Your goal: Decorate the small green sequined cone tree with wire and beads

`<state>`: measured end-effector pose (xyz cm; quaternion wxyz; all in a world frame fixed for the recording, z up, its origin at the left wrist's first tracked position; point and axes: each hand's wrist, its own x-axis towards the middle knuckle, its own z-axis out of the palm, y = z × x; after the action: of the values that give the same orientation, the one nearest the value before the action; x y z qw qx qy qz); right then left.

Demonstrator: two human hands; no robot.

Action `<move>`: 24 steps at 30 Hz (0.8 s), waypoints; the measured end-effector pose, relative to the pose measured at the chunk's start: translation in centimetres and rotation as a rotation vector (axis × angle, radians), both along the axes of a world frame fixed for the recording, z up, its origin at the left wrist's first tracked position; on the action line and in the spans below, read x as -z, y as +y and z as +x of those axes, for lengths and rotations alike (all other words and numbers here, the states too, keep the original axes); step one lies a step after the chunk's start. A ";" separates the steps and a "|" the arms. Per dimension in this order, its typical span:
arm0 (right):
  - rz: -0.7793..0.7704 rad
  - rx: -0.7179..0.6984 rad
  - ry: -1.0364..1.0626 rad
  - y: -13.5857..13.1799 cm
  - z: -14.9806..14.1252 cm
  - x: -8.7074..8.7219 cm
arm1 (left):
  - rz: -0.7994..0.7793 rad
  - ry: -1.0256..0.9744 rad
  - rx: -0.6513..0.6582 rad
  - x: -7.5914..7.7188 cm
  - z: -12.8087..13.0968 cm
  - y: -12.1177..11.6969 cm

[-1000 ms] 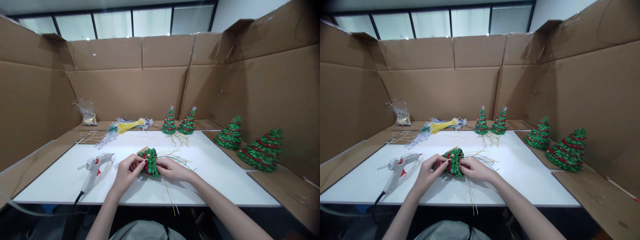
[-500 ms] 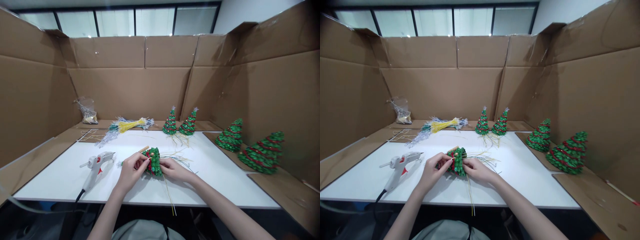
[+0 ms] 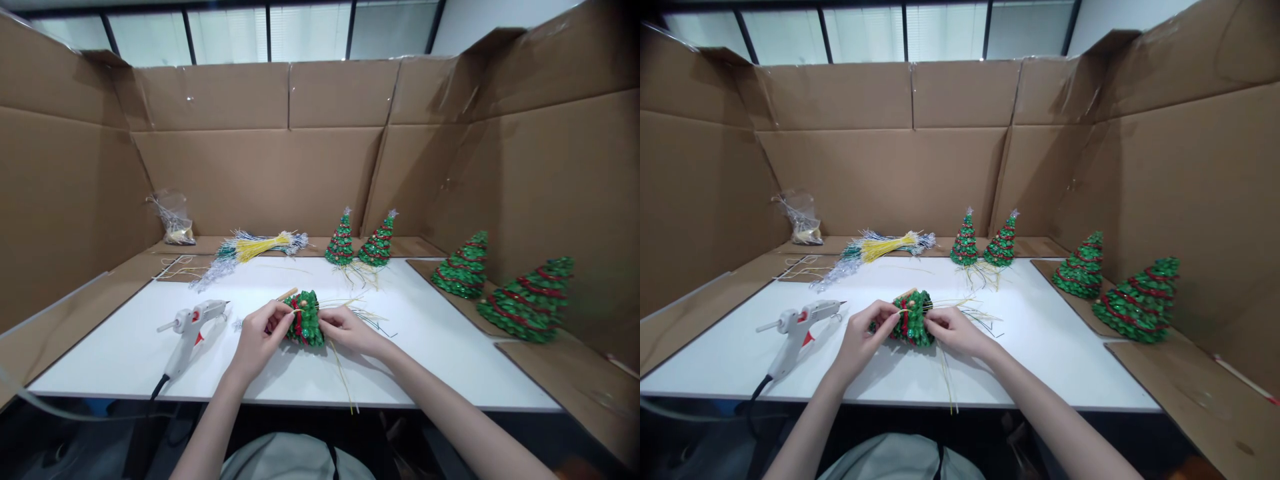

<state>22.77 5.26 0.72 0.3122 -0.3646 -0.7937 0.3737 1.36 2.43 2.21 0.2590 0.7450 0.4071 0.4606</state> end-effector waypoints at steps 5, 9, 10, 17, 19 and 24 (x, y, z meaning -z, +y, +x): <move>0.005 0.020 0.031 0.2 0.0 0.1 | -0.022 -0.003 0.003 0.1 -0.1 0.1; -0.017 -0.011 0.021 0.0 -0.3 0.1 | -0.018 0.016 0.016 0.1 -0.2 0.1; -0.020 -0.016 0.021 -0.1 -0.3 0.1 | -0.015 0.022 0.019 0.1 -0.2 0.1; -0.010 -0.027 0.029 0.0 -0.4 0.1 | -0.017 0.047 0.040 -0.2 -0.4 -0.1; -0.014 -0.028 0.038 0.2 -0.4 0.2 | -0.009 0.059 0.045 -0.4 -0.4 -0.2; -0.024 -0.022 0.071 0.4 -0.4 0.4 | 0.008 0.076 0.056 -0.6 -0.3 -0.2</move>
<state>22.37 5.61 0.30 0.3317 -0.3462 -0.7815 0.3992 1.07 2.28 2.77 0.2534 0.7740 0.3937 0.4262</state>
